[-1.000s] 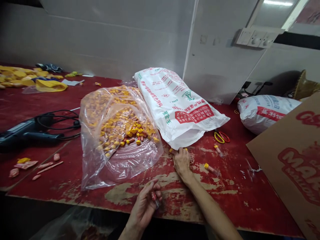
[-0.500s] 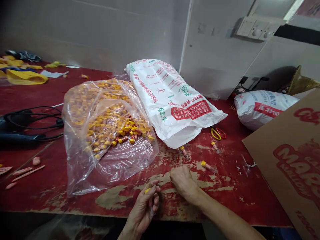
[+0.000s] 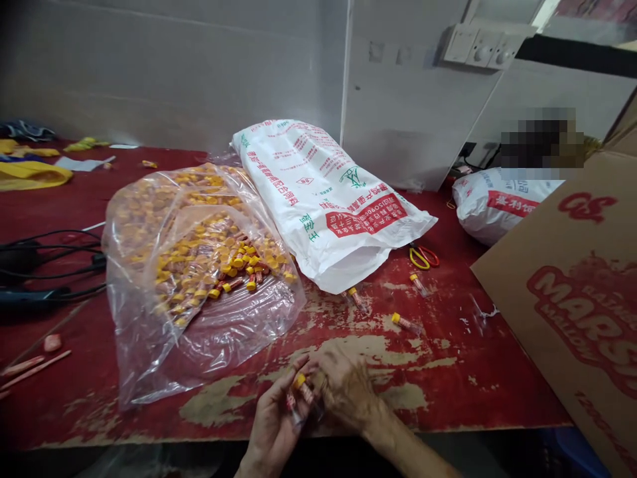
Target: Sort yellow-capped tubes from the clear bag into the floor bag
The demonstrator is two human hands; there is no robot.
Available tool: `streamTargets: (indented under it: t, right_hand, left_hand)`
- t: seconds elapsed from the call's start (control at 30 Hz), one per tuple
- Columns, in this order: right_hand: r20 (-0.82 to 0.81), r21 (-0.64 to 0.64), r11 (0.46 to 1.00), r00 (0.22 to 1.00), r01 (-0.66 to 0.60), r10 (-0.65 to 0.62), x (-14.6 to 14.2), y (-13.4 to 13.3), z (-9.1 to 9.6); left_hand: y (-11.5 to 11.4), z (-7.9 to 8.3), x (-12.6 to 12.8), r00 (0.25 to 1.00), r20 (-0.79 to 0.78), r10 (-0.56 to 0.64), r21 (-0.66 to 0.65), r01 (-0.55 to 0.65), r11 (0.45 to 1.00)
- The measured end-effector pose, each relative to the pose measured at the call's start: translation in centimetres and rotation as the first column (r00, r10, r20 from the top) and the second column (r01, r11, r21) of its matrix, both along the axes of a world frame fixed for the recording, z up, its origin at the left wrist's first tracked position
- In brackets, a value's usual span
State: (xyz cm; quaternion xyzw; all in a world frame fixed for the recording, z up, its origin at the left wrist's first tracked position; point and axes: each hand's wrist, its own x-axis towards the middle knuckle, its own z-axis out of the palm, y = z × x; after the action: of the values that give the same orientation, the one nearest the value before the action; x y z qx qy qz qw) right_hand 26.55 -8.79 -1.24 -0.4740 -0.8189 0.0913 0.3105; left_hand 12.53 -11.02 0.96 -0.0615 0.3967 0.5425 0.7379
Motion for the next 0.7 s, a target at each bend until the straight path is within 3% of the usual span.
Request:
streamTargets:
  t: [0.07, 0.13, 0.17, 0.23, 0.3, 0.43, 0.53, 0.7]
  right_hand:
    - [0.122, 0.033, 0.974, 0.966, 0.225, -0.228, 1.2, 2.4, 0.3]
    - [0.305, 0.058, 0.894, 0.845, 0.445, -0.440, 2.8, 5.5, 0.4]
    - [0.395, 0.054, 0.866, 0.786, 0.497, -0.476, 3.5, 6.8, 0.4]
    - [0.514, 0.017, 0.855, 0.729, 0.518, -0.452, 4.5, 8.7, 0.3]
    - [0.558, -0.018, 0.871, 0.728, 0.491, -0.399, 5.0, 9.0, 0.7]
    - [0.593, -0.105, 0.879, 0.739, 0.465, -0.320, 5.3, 6.8, 2.8]
    - [0.687, -0.243, 0.867, 0.708, 0.435, -0.162, 4.5, 5.2, 4.4]
    - [0.730, -0.285, 0.903, 0.683, 0.321, -0.012, 2.1, 5.1, 3.6]
  left_hand:
    - [-0.2, 0.3, -0.1, 0.999, -0.033, -0.004, -0.016, 0.003, 1.000]
    - [-0.5, 0.4, -0.2, 0.999, -0.037, -0.015, -0.024, 0.014, 1.000]
    - [-0.6, 0.4, -0.3, 0.999, -0.030, -0.020, -0.028, 0.019, 0.999]
    - [-0.9, 0.2, -0.3, 0.999, -0.003, -0.033, -0.027, 0.033, 0.999]
    - [-1.1, 0.0, -0.3, 0.999, 0.018, -0.050, -0.019, 0.051, 0.999]
    - [-1.0, -0.1, -0.4, 0.996, 0.009, -0.092, 0.009, 0.092, 0.996]
    - [-0.8, -0.2, -0.3, 0.992, -0.019, -0.121, 0.030, 0.122, 0.992]
    - [-0.7, -0.4, -0.3, 0.986, -0.056, -0.155, 0.047, 0.157, 0.986]
